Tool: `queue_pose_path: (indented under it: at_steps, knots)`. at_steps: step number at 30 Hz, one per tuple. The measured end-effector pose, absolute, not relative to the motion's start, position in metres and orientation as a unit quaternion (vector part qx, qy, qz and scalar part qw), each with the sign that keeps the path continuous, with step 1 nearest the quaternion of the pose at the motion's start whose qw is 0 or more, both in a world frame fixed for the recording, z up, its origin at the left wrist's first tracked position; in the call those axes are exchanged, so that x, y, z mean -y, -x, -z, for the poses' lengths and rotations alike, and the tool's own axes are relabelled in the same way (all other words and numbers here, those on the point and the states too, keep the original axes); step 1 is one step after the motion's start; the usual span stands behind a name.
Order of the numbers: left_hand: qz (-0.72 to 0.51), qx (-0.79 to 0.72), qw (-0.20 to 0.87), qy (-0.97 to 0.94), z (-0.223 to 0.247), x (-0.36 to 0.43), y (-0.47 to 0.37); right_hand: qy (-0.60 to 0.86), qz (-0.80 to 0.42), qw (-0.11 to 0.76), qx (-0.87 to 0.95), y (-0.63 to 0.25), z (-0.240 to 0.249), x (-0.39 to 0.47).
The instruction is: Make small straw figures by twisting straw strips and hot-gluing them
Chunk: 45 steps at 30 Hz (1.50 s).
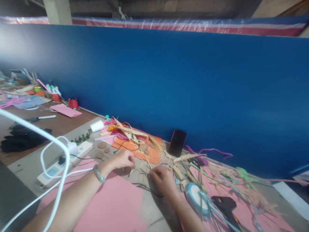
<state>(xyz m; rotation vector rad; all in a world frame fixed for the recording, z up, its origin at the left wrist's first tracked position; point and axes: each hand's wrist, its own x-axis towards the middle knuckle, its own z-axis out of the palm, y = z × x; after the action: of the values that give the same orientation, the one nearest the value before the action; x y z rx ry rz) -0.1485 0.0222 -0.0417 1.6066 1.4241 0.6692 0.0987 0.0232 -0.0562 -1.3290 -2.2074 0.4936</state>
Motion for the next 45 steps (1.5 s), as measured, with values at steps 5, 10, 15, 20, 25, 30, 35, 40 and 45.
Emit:
queue_pose_path:
  at_steps: [5,10,15,20,25,30,35,40,45]
  knots:
    - [-0.308,-0.579,0.445,-0.609,0.045,-0.023,0.148,0.492,-0.181,0.258,0.812,-0.099,0.058,-0.024]
    - [-0.371,-0.587,0.426,-0.579,0.043,-0.030,0.153,0.489,-0.179,0.270,0.810,-0.100,0.055,-0.023]
    - [-0.397,-0.597,0.378,-0.585,0.043,-0.035,0.157,0.483,-0.182,0.279,0.810,-0.100,0.049,-0.021]
    - [-0.392,-0.590,0.343,-0.617,0.050,-0.033,0.151,0.487,-0.177,0.271,0.811,-0.101,0.048,-0.023]
    - [-0.379,-0.592,0.292,-0.649,0.056,-0.028,0.138,0.469,-0.169,0.258,0.828,-0.103,0.046,-0.023]
    - [-0.373,-0.614,0.189,-0.670,0.046,-0.025,0.131,0.457,-0.159,0.229,0.844,-0.104,0.043,-0.021]
    - [-0.183,-0.506,0.384,-0.750,0.012,-0.010,0.142,0.451,-0.140,0.212,0.856,-0.106,0.045,-0.020]
    - [0.048,-0.383,0.556,-0.736,0.005,0.017,0.138,0.439,-0.139,0.180,0.869,-0.108,0.047,-0.020]
    - [0.048,-0.354,0.442,-0.823,0.017,0.040,0.118,0.391,-0.138,0.132,0.901,-0.109,0.045,-0.017]
